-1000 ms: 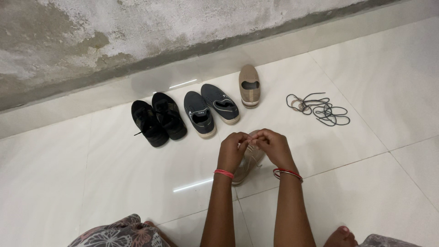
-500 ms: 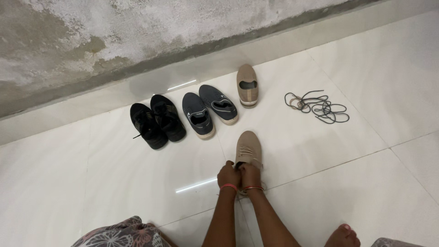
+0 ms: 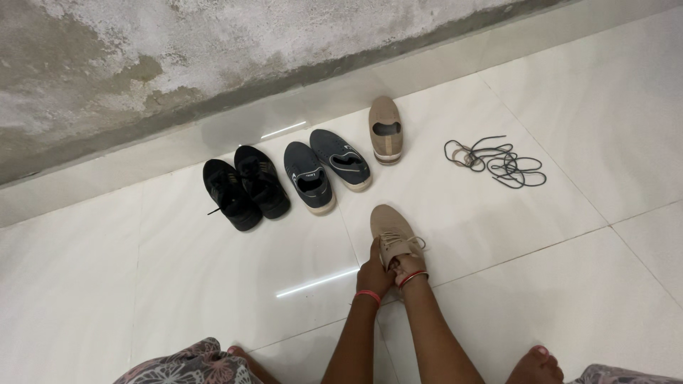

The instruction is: The person sits on the floor and laces a beige shoe using beige laces. They thread the laces through the eyelets and tie a knot. Other shoes and laces are visible nearby.

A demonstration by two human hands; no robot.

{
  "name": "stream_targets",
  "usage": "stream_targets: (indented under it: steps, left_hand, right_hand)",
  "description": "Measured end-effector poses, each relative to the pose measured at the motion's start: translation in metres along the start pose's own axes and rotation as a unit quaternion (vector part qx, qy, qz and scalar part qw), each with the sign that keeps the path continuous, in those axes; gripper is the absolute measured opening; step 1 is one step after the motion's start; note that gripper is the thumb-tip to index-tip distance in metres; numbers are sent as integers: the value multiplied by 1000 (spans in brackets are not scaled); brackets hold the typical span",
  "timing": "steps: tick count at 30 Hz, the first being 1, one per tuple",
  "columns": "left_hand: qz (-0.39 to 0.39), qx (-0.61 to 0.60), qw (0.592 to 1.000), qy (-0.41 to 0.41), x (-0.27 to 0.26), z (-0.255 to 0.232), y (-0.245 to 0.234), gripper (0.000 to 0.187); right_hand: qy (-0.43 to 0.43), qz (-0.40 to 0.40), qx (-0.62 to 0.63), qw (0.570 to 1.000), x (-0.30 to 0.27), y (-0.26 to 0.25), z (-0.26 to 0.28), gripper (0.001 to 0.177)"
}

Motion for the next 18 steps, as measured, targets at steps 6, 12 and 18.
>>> stream_targets:
  steps: [6, 12, 18]
  left_hand:
    - [11, 3, 1000, 17, 2, 1, -1, 107]
    - [21, 5, 1000, 7, 4, 0, -5, 97]
    - [10, 17, 999, 34, 4, -2, -5, 94]
  right_hand:
    - [-32, 15, 16, 999, -1, 0, 0, 47]
    - [74, 20, 89, 993, 10, 3, -10, 39]
    - [65, 57, 92, 992, 12, 4, -10, 37]
Point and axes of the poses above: each hand's wrist, its own x-axis towards the middle knuckle, its own y-axis out of the palm, z = x × y, the point moved 6 cm from there along x, towards the middle knuckle, and after that the axes turned 11 degrees about y, right-handed, at the moved point
